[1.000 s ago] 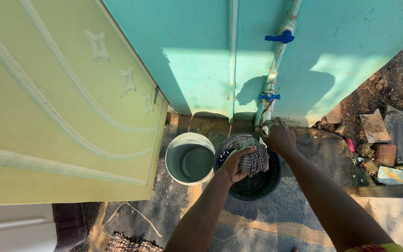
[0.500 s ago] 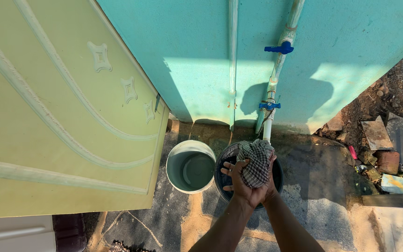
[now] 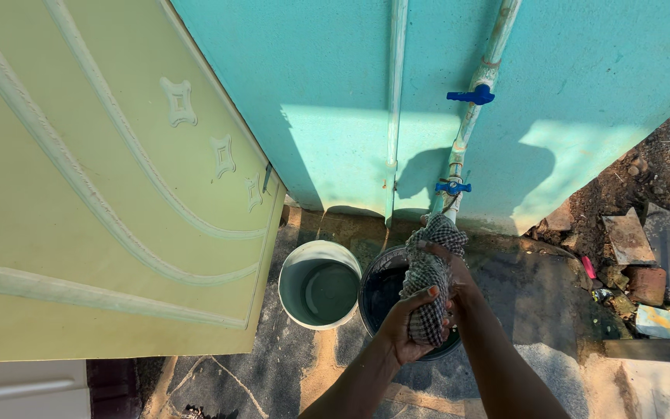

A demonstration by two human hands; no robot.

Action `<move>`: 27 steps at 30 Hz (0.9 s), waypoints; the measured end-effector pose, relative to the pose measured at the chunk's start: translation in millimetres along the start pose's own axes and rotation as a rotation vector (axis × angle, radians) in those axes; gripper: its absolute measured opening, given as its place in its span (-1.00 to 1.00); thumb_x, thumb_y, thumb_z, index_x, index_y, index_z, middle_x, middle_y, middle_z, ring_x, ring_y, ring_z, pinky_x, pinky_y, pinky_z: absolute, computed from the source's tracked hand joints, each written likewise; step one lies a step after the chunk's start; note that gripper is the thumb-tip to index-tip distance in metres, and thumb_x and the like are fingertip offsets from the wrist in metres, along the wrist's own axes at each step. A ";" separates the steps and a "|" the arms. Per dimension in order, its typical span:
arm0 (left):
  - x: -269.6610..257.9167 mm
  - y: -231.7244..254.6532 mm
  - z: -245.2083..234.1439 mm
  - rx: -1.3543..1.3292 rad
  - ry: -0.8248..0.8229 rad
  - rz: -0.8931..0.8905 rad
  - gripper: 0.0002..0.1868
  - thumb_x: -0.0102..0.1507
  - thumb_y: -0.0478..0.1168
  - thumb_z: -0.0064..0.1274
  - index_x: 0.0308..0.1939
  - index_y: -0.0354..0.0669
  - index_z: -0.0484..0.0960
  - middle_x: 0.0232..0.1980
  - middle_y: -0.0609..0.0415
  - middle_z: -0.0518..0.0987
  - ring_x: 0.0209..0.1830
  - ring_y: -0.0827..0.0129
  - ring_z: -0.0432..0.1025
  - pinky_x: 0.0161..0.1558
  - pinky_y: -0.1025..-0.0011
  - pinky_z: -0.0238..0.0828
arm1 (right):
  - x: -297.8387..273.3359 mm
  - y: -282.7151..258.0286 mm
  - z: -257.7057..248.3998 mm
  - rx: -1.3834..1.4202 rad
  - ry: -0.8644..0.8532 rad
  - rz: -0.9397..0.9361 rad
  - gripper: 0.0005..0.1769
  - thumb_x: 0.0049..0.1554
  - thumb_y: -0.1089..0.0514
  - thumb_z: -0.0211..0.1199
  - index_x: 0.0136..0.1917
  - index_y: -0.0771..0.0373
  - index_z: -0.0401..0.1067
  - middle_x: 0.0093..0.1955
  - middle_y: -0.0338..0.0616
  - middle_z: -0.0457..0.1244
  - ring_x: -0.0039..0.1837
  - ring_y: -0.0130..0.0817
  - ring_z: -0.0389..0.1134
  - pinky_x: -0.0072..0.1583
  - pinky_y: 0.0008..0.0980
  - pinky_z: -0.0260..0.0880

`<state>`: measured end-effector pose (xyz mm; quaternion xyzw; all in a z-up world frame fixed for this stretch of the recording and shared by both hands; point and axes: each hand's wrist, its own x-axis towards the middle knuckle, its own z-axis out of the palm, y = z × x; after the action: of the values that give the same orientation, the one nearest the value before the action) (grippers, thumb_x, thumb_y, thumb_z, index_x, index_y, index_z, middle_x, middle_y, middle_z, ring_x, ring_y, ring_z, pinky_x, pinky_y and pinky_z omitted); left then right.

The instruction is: The person takes a checkered cloth from a bathroom, moves outside to a water tap, and washes the cloth in a bucket by hand. After rinsing and wringing the cloth, the person hangs it on a clothesline to dry.

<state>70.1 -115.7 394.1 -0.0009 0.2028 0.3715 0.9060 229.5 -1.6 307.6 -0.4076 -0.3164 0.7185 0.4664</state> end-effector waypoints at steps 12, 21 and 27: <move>59.3 -7.5 -30.9 1.228 0.611 -0.066 -0.57 0.22 -0.12 0.32 -0.01 -0.30 0.51 -0.15 0.07 0.56 -0.31 0.42 0.45 -0.39 0.38 0.44 | 24.9 -15.7 26.7 -1.001 0.135 0.086 -0.53 0.05 0.06 0.42 0.12 0.37 0.42 0.05 0.02 0.38 0.08 -0.14 0.42 0.11 -0.11 0.48; 97.7 -40.6 -79.5 1.197 0.721 0.260 -0.67 0.29 -0.14 0.16 0.04 -0.26 0.51 -0.06 -0.05 0.59 -0.26 0.36 0.52 -0.29 0.31 0.55 | 18.1 9.1 39.7 -1.634 0.051 -0.284 -0.60 0.08 -0.03 0.35 -0.01 0.38 0.52 -0.03 0.08 0.41 0.05 -0.06 0.45 0.09 -0.07 0.48; 94.1 -45.6 -69.9 1.496 0.839 0.135 -0.31 0.23 0.04 0.25 0.26 -0.30 0.35 0.10 -0.15 0.57 -0.10 0.13 0.57 -0.17 0.15 0.62 | 9.7 18.8 52.9 -1.655 0.098 -0.215 -0.49 0.07 -0.11 0.38 0.00 0.41 0.52 0.00 0.13 0.41 0.07 -0.03 0.46 0.08 -0.05 0.49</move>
<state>135.6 -96.1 288.5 0.4713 0.7122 0.1621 0.4942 172.9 -3.4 313.8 -0.6168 -0.7585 0.1872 0.0957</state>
